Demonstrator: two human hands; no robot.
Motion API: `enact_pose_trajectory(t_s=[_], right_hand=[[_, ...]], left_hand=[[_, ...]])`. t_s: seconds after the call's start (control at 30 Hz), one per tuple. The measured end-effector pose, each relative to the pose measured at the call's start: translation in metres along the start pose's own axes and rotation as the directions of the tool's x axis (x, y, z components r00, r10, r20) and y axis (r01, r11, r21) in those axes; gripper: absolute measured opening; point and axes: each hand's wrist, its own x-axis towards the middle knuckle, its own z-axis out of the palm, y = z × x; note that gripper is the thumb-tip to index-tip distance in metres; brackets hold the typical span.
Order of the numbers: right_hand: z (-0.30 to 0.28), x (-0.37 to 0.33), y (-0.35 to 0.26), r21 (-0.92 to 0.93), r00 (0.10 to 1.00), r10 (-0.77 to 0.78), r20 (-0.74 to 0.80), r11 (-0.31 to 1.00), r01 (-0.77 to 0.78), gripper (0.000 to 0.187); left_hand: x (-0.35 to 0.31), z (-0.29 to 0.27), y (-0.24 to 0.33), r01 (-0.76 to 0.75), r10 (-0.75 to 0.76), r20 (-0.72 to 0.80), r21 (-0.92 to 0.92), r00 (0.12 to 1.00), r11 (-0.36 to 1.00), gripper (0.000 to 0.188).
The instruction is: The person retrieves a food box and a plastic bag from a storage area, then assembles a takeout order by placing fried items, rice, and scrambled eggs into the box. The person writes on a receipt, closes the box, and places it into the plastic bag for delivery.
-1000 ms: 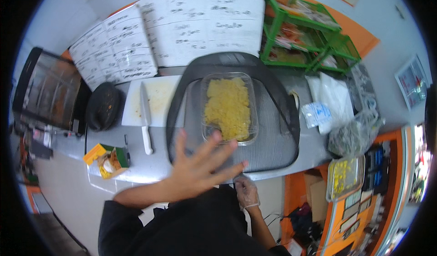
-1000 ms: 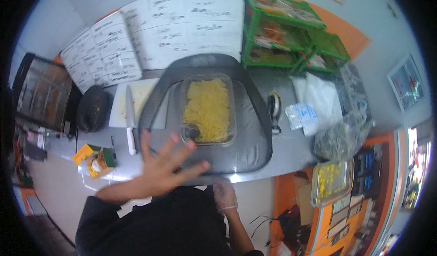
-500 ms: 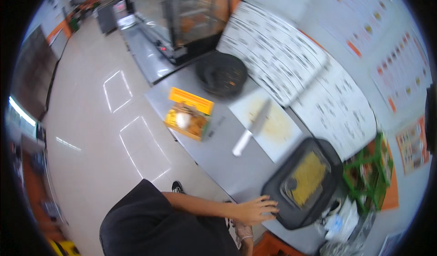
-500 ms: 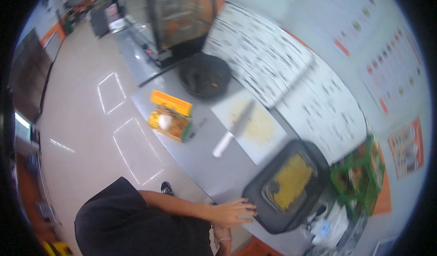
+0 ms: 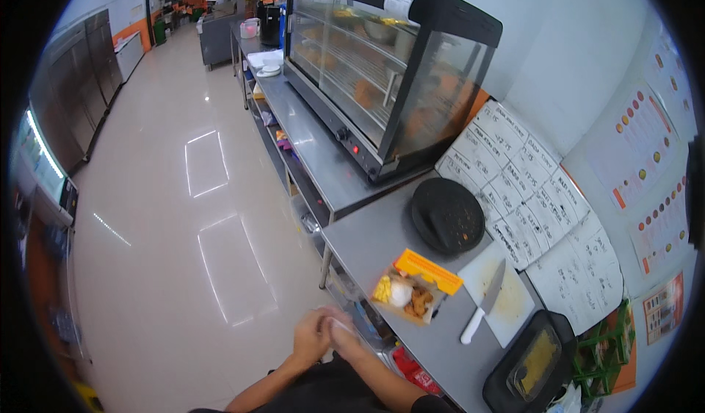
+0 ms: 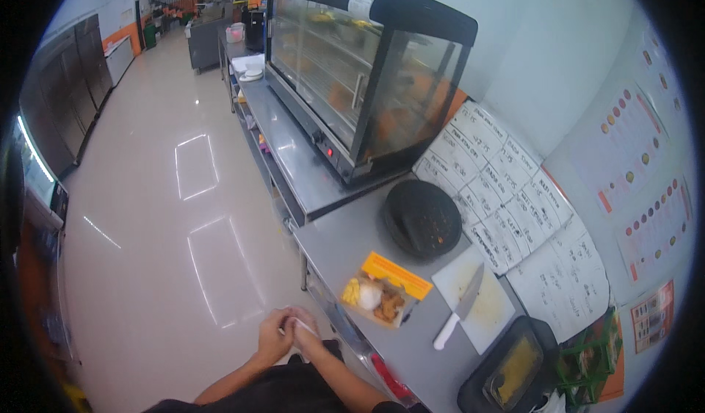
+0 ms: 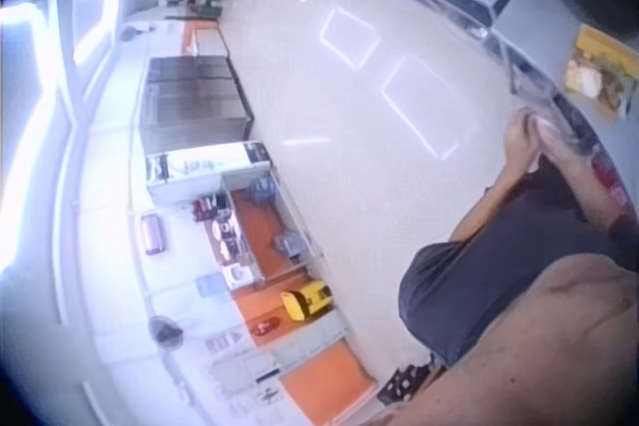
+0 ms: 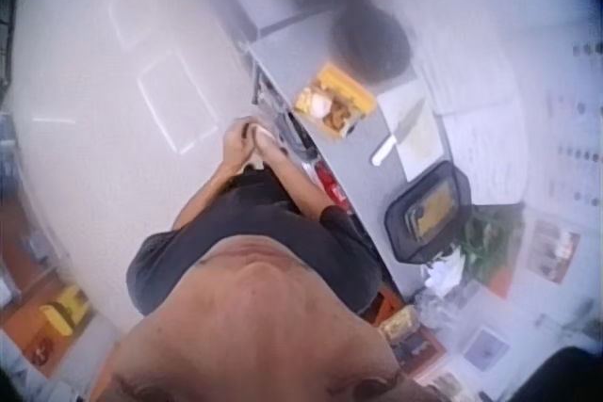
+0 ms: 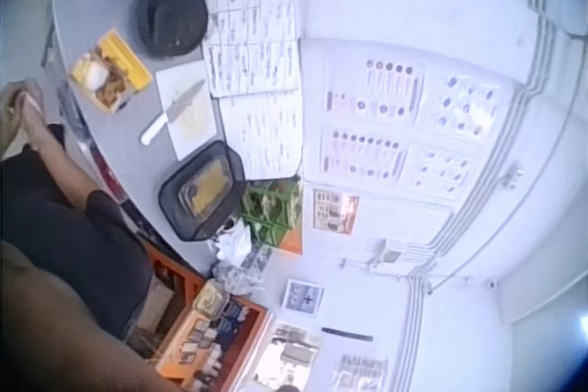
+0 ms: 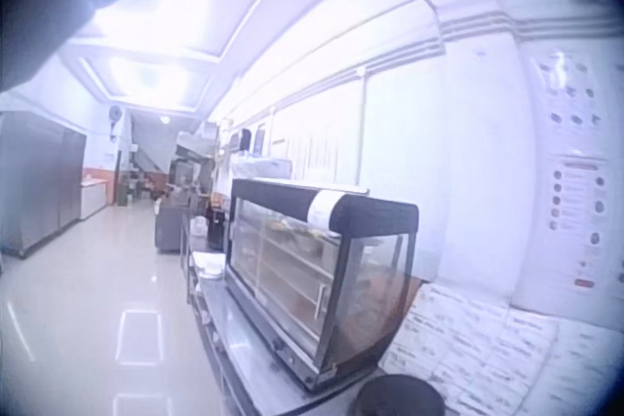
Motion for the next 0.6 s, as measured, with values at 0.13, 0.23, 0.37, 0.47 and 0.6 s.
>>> enact_pose_trajectory(t_s=[0.13, 0.23, 0.37, 0.47, 0.6], right_hand=[[0.011, 0.066, 0.002, -0.505, 0.939, -0.046, 0.341, 0.834, 0.224, 0.028], [0.012, 0.121, -0.031, -0.342, 0.817, 0.207, 0.538, 0.94, -0.013, 0.023], [0.014, 0.193, -0.133, 0.19, 0.743, 0.221, 0.631, 0.885, -0.425, 0.028], [0.012, 0.24, -0.149, 0.281, 0.826, 0.095, 0.555, 0.914, -0.294, 0.038], [0.035, 0.245, -0.195, -0.139, 0.955, -0.043, 0.292, 0.987, 0.087, 0.042]], left_hand=[[0.043, -0.009, -0.074, 0.274, -0.274, 0.012, 0.002, 0.962, 0.962, 0.013], [0.084, -0.003, -0.113, 0.545, -0.557, 0.113, -0.434, 0.823, 0.718, 0.018], [0.2, -0.039, -0.067, 0.664, -0.376, 0.562, -0.707, 0.736, 0.242, 0.011], [0.263, -0.049, -0.061, 0.565, -0.195, 0.547, -0.671, 0.814, 0.479, 0.012], [0.351, -0.02, -0.119, 0.393, -0.207, 0.36, -0.587, 0.91, 0.707, 0.021]])
